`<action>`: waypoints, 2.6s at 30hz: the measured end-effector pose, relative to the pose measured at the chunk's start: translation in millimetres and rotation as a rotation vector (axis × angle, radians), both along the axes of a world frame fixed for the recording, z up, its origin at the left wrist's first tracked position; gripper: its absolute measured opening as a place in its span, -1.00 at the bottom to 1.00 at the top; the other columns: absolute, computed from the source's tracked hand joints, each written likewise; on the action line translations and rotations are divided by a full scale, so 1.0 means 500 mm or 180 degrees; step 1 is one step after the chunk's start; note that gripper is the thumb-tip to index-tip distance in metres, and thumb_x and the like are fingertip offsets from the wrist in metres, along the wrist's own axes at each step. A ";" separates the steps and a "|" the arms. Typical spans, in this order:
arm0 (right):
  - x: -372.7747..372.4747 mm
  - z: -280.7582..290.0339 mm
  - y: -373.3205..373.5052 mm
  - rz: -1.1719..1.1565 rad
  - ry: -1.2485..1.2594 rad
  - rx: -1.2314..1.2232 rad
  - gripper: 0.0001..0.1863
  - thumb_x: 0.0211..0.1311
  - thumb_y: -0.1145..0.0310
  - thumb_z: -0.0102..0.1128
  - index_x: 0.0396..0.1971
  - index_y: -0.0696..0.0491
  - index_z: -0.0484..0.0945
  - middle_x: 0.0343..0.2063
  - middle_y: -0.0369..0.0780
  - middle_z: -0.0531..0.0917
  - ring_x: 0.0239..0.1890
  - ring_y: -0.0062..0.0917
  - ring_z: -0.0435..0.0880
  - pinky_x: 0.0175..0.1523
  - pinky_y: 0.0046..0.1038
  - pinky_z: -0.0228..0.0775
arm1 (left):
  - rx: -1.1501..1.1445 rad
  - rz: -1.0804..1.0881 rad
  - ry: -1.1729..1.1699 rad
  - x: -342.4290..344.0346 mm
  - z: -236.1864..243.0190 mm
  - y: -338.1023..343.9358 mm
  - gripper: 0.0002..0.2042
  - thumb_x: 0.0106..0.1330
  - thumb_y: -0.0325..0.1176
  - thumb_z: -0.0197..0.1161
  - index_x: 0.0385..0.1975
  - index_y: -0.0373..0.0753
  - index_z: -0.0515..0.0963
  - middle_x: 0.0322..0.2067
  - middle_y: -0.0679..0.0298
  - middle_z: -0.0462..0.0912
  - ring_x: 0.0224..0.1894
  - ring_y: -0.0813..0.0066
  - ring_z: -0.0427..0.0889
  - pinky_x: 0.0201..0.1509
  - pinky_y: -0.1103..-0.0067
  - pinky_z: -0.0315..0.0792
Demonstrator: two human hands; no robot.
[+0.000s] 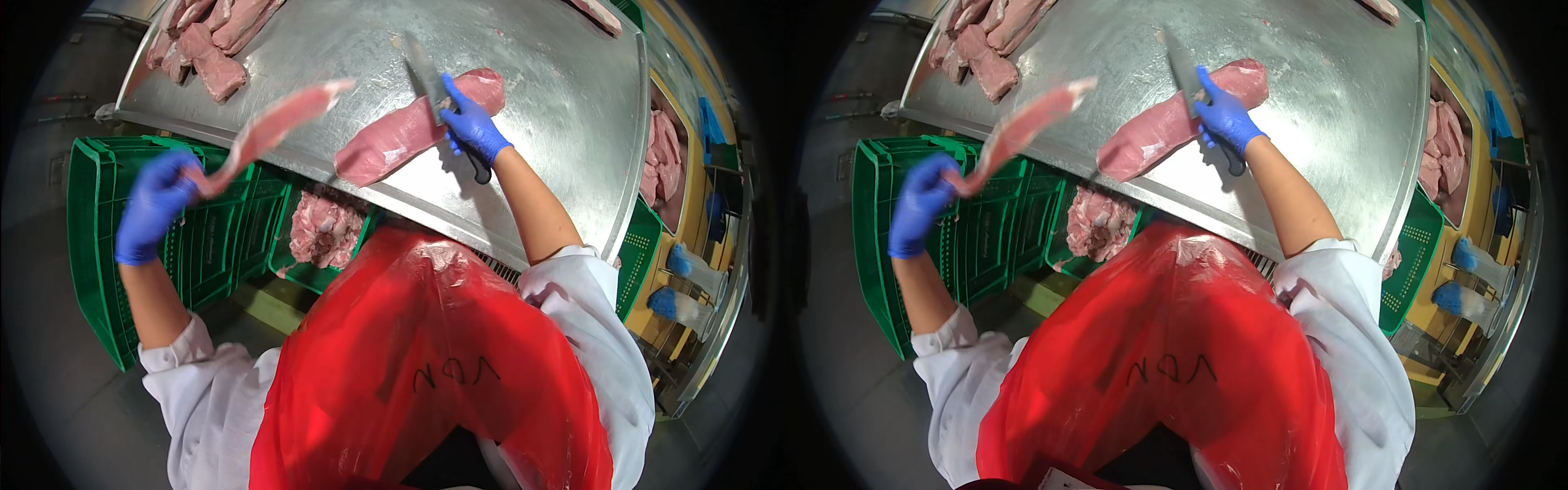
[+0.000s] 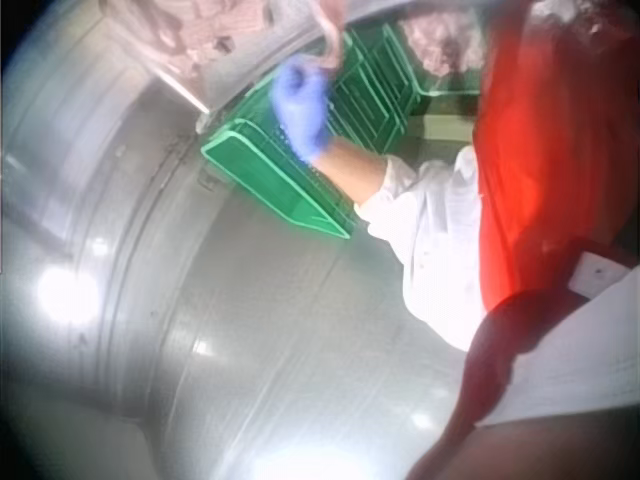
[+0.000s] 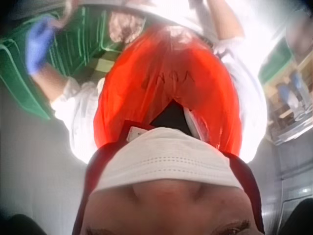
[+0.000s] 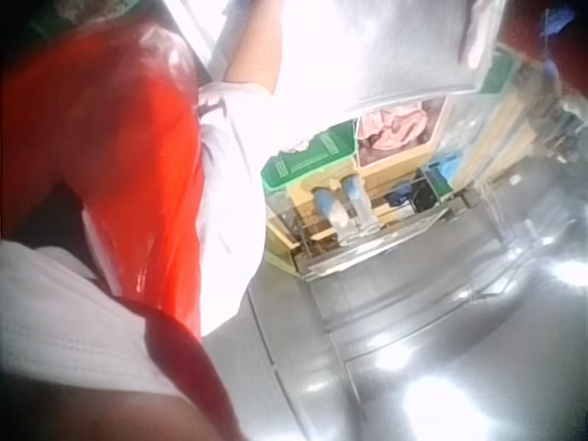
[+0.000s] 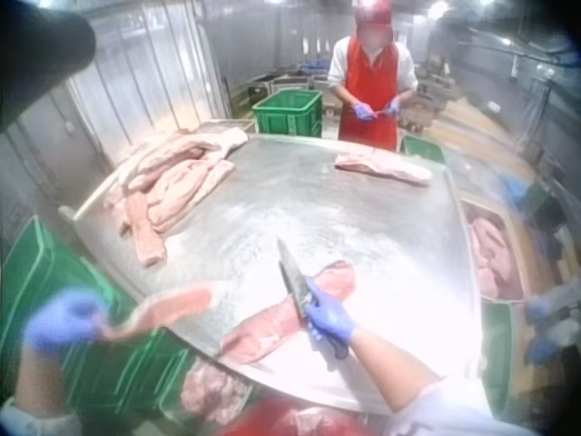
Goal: The person trims fat and connective tissue from large pieces of raw meat using a knife on a stainless steel table. Trimmed pieces are placed into green crates while the main cuts are set aside on the table.
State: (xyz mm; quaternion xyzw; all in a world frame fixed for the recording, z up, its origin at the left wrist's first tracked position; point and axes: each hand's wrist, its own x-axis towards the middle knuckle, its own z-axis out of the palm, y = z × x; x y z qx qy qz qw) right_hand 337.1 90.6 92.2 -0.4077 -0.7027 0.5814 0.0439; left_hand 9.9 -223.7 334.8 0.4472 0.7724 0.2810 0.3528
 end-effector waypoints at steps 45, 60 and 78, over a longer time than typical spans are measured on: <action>0.133 0.080 -0.213 -0.1303 -0.1068 0.0933 -0.17 0.36 0.44 0.03 0.54 -0.33 -0.08 -0.39 -0.06 0.68 -0.50 -0.34 0.63 -0.35 -0.28 0.54 | -0.0287 -0.2003 0.0498 0.349 -0.631 0.480 -0.66 0.41 -0.22 -0.03 -0.08 -0.28 0.62 -0.03 -0.04 0.67 0.02 -0.02 0.65 0.13 0.24 0.50; 0.044 -0.052 -0.182 -0.0146 -0.1862 0.1600 -0.17 0.34 0.41 -0.03 0.54 -0.14 -0.17 -0.31 0.26 0.64 -0.30 0.15 0.67 -0.06 0.02 0.48 | 0.0333 -0.2415 0.0966 0.343 -0.573 0.464 -0.69 0.43 -0.17 -0.04 -0.19 -0.19 0.62 -0.23 0.00 0.71 -0.16 -0.05 0.69 -0.05 0.18 0.52; 0.196 0.124 -0.288 0.0761 -0.0787 -0.0152 -0.26 0.44 0.38 0.00 0.54 -0.17 -0.04 -0.39 -0.19 0.64 -0.61 -0.47 0.62 -0.35 -0.39 0.59 | 0.0306 -0.2159 0.1544 0.120 -0.355 0.081 -0.86 0.26 -0.31 0.17 -0.33 -0.22 0.57 -0.41 0.00 0.64 -0.37 -0.11 0.60 -0.27 0.08 0.45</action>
